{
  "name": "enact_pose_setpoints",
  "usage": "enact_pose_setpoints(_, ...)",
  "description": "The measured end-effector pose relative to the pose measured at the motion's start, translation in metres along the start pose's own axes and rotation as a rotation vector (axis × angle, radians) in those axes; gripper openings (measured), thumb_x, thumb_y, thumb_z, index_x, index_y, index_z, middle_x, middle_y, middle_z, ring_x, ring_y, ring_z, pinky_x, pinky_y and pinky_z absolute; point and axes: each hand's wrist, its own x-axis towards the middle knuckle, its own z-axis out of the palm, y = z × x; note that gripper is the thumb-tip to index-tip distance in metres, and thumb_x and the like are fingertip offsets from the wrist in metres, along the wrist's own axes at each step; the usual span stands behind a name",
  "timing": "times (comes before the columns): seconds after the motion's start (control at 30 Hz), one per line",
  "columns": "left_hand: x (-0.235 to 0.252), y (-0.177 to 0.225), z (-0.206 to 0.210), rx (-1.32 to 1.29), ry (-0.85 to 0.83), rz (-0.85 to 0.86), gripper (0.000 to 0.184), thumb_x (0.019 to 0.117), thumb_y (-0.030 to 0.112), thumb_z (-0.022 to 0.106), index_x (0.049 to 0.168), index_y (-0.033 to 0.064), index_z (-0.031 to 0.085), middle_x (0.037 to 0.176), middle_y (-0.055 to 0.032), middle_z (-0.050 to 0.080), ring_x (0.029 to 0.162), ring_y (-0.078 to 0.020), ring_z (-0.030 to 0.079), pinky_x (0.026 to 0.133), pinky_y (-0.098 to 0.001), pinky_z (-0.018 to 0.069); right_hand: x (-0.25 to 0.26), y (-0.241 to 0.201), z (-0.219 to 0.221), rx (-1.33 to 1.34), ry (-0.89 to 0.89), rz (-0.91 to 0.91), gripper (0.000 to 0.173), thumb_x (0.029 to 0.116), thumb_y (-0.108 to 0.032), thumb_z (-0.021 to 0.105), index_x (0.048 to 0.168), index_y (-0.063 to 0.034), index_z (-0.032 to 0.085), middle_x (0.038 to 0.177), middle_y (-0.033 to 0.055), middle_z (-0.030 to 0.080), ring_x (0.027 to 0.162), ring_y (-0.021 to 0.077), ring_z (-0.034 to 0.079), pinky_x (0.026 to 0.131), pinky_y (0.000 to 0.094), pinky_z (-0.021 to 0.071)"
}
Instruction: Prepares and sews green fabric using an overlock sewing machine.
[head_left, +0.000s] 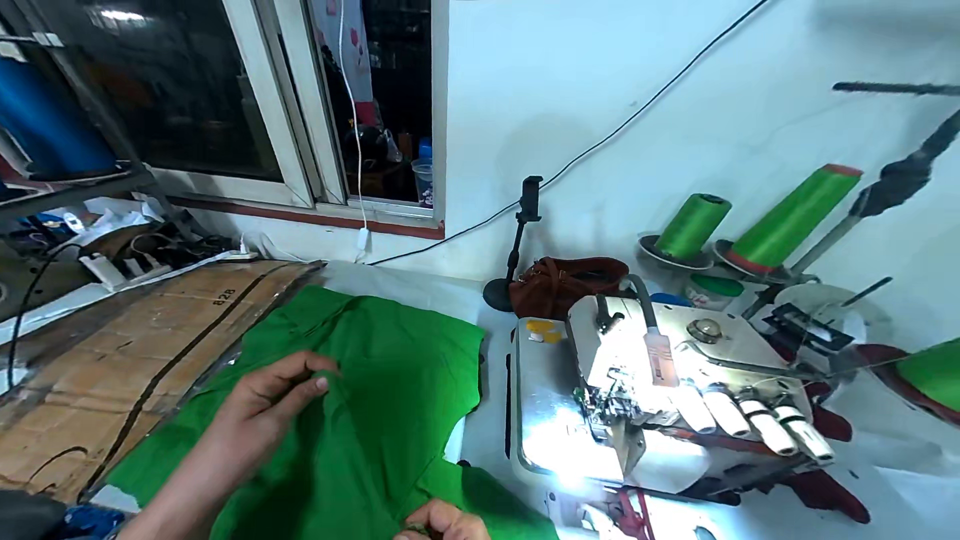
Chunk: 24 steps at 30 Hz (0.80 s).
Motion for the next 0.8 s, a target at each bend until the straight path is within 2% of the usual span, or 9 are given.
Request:
enact_pose_setpoints(0.1,0.036,0.010,0.018,0.134,0.004,0.092,0.011,0.0948,0.006,0.060,0.098,0.0098,0.070,0.081,0.0073,0.067,0.069,0.0004,0.061,0.064,-0.0183,0.0523,0.021,-0.005,-0.001,-0.084,0.084,-0.026,0.017,0.0984,-0.010,0.062,0.098,0.0055,0.070,0.072,0.0052,0.062,0.062,0.0042,0.054,0.061,0.0228,0.0458)
enact_pose_setpoints(0.17,0.059,-0.009,0.035,0.235,-0.096,0.077,0.003,0.0920,0.004,0.071,0.095,0.0044,0.072,0.085,-0.0017,0.069,0.076,-0.0101,0.065,0.071,-0.0318,0.0551,0.038,0.005,-0.004,-0.237,0.165,-0.013,0.018,0.0978,-0.014,0.064,0.096,0.0021,0.072,0.077,0.0082,0.065,0.067,0.0114,0.060,0.064,0.0296,0.0502)
enact_pose_setpoints(0.27,0.081,-0.049,0.058,0.361,-0.327,-0.080,0.010,0.0902,0.007,0.076,0.095,-0.0005,0.074,0.109,-0.0160,0.069,0.110,-0.0329,0.062,0.097,-0.0541,0.0491,0.054,0.021,-0.008,-0.363,0.204,0.052,0.017,0.0952,-0.014,0.067,0.095,0.0010,0.075,0.098,0.0169,0.065,0.090,0.0239,0.064,0.081,0.0380,0.0544)
enact_pose_setpoints(0.33,0.083,-0.066,0.068,0.377,-0.455,-0.179,0.012,0.0904,0.009,0.077,0.096,-0.0008,0.072,0.128,-0.0166,0.064,0.126,-0.0336,0.055,0.107,-0.0525,0.0440,0.055,0.027,-0.008,-0.355,0.213,0.075,0.015,0.0933,-0.013,0.069,0.094,0.0003,0.076,0.102,0.0176,0.063,0.095,0.0237,0.063,0.083,0.0358,0.0536)
enact_pose_setpoints(0.37,0.082,-0.070,0.071,0.363,-0.487,-0.201,0.013,0.0902,0.009,0.077,0.097,-0.0007,0.072,0.130,-0.0159,0.061,0.126,-0.0318,0.055,0.107,-0.0504,0.0448,0.054,0.030,-0.007,-0.346,0.216,0.066,0.015,0.0928,-0.013,0.069,0.093,-0.0003,0.076,0.102,0.0170,0.062,0.095,0.0225,0.062,0.083,0.0343,0.0531)
enact_pose_setpoints(0.43,0.081,-0.072,0.072,0.318,-0.522,-0.229,0.011,0.0903,0.006,0.076,0.098,0.0001,0.069,0.124,-0.0138,0.060,0.117,-0.0260,0.058,0.100,-0.0433,0.0496,0.052,0.034,-0.008,-0.338,0.216,0.031,0.014,0.0921,-0.012,0.069,0.093,-0.0007,0.076,0.102,0.0164,0.061,0.095,0.0206,0.062,0.082,0.0317,0.0532)
enact_pose_setpoints(0.57,0.083,-0.056,0.059,0.242,-0.547,-0.264,0.006,0.0928,0.000,0.071,0.099,0.0023,0.069,0.095,-0.0063,0.068,0.085,-0.0147,0.063,0.080,-0.0339,0.0531,0.050,0.037,-0.007,-0.401,0.218,-0.052,0.010,0.0900,-0.010,0.070,0.092,-0.0021,0.077,0.104,0.0173,0.060,0.098,0.0208,0.061,0.083,0.0287,0.0535)
enact_pose_setpoints(0.67,0.078,-0.038,0.041,0.140,-0.477,-0.166,0.013,0.0930,-0.004,0.066,0.096,0.0057,0.074,0.086,-0.0010,0.071,0.079,-0.0096,0.065,0.075,-0.0300,0.0538,0.051,0.043,-0.008,-0.475,0.234,-0.174,0.013,0.0870,-0.016,0.075,0.093,-0.0043,0.077,0.109,0.0193,0.062,0.106,0.0305,0.060,0.090,0.0382,0.0526)
enact_pose_setpoints(0.8,0.063,-0.009,0.024,-0.012,-0.318,-0.063,0.014,0.0852,-0.004,0.070,0.089,0.0086,0.076,0.083,0.0018,0.074,0.075,-0.0067,0.068,0.069,-0.0240,0.0565,0.051,0.045,-0.010,-0.477,0.183,-0.241,0.022,0.0848,-0.028,0.080,0.092,-0.0072,0.079,0.117,0.0186,0.066,0.113,0.0359,0.060,0.095,0.0492,0.0505)
